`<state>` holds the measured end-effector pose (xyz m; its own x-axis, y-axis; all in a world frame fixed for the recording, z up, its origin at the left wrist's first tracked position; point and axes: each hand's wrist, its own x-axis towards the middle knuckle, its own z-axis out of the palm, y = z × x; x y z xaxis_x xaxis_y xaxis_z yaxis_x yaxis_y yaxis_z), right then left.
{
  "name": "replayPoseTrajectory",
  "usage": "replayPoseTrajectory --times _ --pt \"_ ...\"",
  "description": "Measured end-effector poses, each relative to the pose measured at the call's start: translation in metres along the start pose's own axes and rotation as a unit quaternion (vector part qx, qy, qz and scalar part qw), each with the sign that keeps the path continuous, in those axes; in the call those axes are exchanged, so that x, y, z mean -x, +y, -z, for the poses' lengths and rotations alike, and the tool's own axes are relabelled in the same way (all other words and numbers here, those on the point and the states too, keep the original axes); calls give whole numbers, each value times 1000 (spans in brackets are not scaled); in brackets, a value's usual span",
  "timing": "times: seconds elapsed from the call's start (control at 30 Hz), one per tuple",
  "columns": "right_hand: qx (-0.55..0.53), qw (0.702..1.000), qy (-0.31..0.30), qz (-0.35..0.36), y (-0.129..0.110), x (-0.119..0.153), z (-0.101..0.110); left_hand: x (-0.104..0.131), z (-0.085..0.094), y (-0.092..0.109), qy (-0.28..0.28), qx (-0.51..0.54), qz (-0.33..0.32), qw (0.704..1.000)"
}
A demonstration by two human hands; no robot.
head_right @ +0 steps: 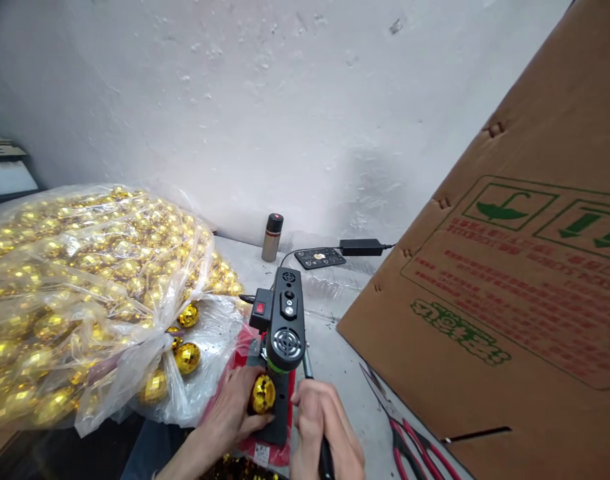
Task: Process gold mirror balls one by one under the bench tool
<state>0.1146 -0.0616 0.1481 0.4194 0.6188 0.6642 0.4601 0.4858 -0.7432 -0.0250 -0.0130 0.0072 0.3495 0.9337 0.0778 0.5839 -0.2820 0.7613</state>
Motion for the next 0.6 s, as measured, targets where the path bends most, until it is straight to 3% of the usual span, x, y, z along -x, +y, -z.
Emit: replayPoseTrajectory --times 0.07,0.17,0.23,0.27,0.33,0.43,0.5,0.6 --pt "-7 1000 -8 29 -3 -8 -1 16 12 -10 7 -49 -33 998" --pt "-17 997 -12 70 1 -6 -5 30 50 -27 84 -135 -58 986" --pt "-25 995 -11 94 4 0 -7 28 81 -35 159 -224 3 961" --pt "-26 994 -11 102 6 3 -7 24 95 -38 165 -277 42 946" --pt "-20 994 -15 108 7 7 -7 16 116 -41 120 -364 80 920" --pt "-5 994 -29 103 9 10 -4 10 126 -40 42 -435 84 895" --pt "-3 994 -36 102 9 10 -2 11 125 -37 16 -409 77 909" --pt "-8 994 -39 105 8 9 -2 12 118 -29 42 -221 47 973"
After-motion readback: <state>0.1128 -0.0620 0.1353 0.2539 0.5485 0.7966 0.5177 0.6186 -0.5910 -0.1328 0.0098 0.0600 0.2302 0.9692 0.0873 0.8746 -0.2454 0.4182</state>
